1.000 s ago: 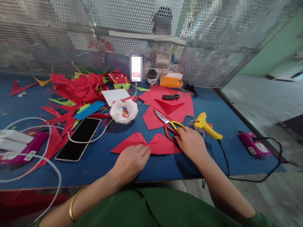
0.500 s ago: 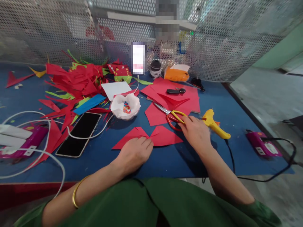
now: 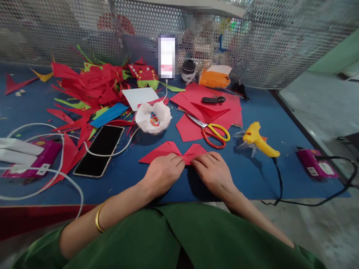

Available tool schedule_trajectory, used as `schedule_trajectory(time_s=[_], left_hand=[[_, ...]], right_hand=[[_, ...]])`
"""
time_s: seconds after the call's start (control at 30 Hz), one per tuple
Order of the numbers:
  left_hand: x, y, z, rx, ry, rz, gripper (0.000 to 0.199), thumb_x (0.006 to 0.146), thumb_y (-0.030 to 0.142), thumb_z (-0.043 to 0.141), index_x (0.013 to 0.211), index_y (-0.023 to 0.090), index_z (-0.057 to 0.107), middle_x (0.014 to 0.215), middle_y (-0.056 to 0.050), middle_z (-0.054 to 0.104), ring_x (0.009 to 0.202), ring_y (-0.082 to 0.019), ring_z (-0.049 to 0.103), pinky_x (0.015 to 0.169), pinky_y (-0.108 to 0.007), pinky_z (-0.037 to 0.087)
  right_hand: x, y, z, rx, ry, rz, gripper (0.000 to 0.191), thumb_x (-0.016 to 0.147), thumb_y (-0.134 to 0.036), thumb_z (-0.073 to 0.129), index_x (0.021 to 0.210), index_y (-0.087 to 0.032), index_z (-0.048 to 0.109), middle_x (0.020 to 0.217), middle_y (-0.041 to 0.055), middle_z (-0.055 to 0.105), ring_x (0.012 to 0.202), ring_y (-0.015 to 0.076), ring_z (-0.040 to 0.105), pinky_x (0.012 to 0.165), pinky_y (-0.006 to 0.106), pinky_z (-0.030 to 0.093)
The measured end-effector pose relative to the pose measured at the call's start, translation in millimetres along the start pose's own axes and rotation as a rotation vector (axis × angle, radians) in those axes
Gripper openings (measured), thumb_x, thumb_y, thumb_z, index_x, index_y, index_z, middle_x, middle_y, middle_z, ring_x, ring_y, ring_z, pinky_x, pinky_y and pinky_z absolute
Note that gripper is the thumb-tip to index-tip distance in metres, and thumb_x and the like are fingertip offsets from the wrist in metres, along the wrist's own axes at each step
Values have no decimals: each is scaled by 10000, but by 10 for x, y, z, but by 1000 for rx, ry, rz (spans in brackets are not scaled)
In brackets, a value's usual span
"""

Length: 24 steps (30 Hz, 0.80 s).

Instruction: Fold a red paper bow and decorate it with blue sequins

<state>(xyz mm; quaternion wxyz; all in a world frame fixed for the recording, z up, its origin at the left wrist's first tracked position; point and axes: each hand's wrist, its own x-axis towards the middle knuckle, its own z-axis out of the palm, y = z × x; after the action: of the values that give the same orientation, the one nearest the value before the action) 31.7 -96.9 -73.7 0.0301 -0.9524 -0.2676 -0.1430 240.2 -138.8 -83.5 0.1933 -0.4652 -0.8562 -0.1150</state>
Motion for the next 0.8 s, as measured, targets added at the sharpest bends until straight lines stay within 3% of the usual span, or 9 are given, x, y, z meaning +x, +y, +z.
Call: schedule_trajectory(time_s=[0.23, 0.37, 0.57, 0.67, 0.8], left_hand=[[-35, -36, -11, 9, 36, 44, 266, 969, 87, 423, 995, 93, 689, 884, -112, 722, 816, -218, 658, 635, -307, 533], [35, 5, -19, 11, 19, 69, 265, 948, 61, 431, 988, 93, 691, 890, -112, 729, 808, -221, 664, 616, -307, 536], [157, 84, -22, 57, -14, 66, 231, 901, 33, 477, 978, 73, 691, 874, -119, 726, 757, -235, 662, 566, -320, 530], [160, 94, -14, 31, -6, 54, 228, 924, 60, 475, 982, 83, 694, 890, -111, 731, 785, -232, 670, 602, -320, 549], [130, 87, -2, -45, 39, 14, 216, 971, 122, 487, 986, 101, 701, 905, -94, 744, 837, -215, 686, 688, -316, 571]], right_hand=[[-223, 107, -140, -46, -31, 193, 199, 974, -156, 538, 1011, -207, 726, 989, 32, 771, 898, 163, 679, 873, 324, 436], [-358, 233, -219, -61, -2, 280, 158, 964, -188, 578, 947, -205, 734, 947, 17, 776, 853, 154, 688, 872, 331, 448], [-331, 244, -248, -134, -9, 296, 140, 943, -192, 607, 1032, -178, 714, 1058, 52, 768, 1027, 218, 677, 1001, 391, 402], [-220, 134, -190, 17, 11, 263, 153, 945, -242, 617, 1055, -187, 708, 1063, 47, 765, 1011, 202, 672, 1002, 379, 404], [-94, -20, -81, 197, 13, 203, 152, 960, -184, 569, 1005, -191, 714, 997, 26, 765, 922, 170, 669, 947, 353, 428]])
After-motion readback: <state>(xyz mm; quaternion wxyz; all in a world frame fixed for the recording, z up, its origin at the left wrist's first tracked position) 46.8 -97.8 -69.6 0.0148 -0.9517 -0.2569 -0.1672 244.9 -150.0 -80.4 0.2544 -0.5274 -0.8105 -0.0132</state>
